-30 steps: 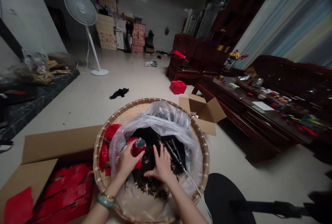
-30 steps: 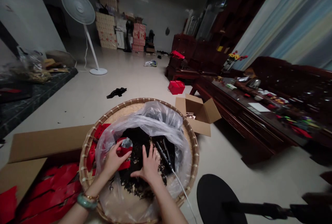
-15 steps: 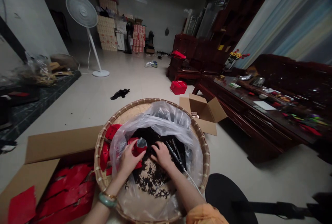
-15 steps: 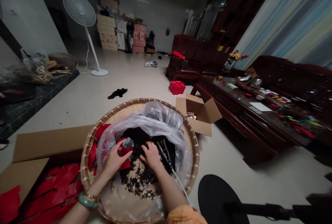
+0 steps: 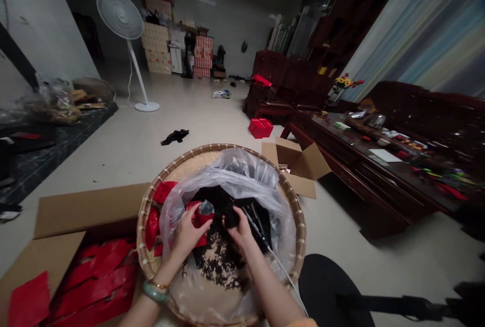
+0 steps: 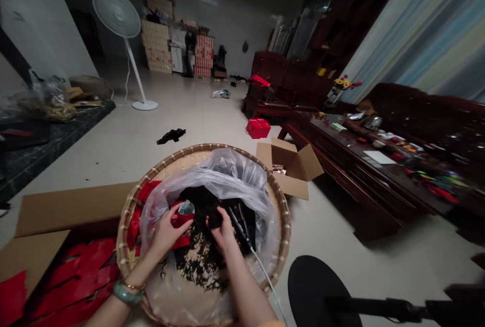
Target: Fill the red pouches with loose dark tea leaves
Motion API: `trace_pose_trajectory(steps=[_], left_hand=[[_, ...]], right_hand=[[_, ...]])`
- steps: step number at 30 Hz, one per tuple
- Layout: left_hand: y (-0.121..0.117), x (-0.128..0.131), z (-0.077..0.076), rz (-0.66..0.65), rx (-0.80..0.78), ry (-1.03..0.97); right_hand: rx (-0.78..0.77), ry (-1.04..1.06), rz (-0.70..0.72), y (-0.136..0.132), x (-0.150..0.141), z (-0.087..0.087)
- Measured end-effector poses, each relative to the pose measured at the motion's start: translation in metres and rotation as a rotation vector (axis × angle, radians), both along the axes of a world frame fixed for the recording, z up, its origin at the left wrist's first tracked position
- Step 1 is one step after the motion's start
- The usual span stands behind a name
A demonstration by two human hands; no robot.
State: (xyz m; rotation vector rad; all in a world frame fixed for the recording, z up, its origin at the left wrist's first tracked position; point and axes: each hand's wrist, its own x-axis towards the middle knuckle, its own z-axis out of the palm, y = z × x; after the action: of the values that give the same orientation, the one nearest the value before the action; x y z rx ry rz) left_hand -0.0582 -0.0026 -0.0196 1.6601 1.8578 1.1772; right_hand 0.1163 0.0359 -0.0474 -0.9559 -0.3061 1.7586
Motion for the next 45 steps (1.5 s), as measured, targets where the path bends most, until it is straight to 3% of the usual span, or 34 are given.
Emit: trace_pose_trajectory(steps=[6, 13, 21, 33, 38, 45], left_hand=[[-0.001, -0.001, -0.001, -0.003, 0.029, -0.007], [-0.003, 0.001, 0.0, -0.02, 0.046, 0.021], [-0.004, 0.003, -0.003, -0.102, 0.147, 0.054], [-0.007, 0.034, 0.001, -0.181, 0.101, 0.152], [-0.005, 0.047, 0.006, -0.193, 0.083, 0.137], [-0.002, 0.051, 0.006, -0.173, 0.04, 0.148]], right_hand=[[-0.209, 0.399, -0.06, -0.001, 0.004, 0.014], [-0.119, 0.455, -0.002, -0.004, 0.004, 0.021], [-0.088, 0.425, -0.045, -0.004, 0.005, 0.03], [0.194, 0.248, -0.237, -0.008, 0.0, 0.076], [0.321, 0.068, -0.333, -0.008, -0.01, 0.078], [0.451, -0.329, -0.256, -0.01, -0.008, 0.067]])
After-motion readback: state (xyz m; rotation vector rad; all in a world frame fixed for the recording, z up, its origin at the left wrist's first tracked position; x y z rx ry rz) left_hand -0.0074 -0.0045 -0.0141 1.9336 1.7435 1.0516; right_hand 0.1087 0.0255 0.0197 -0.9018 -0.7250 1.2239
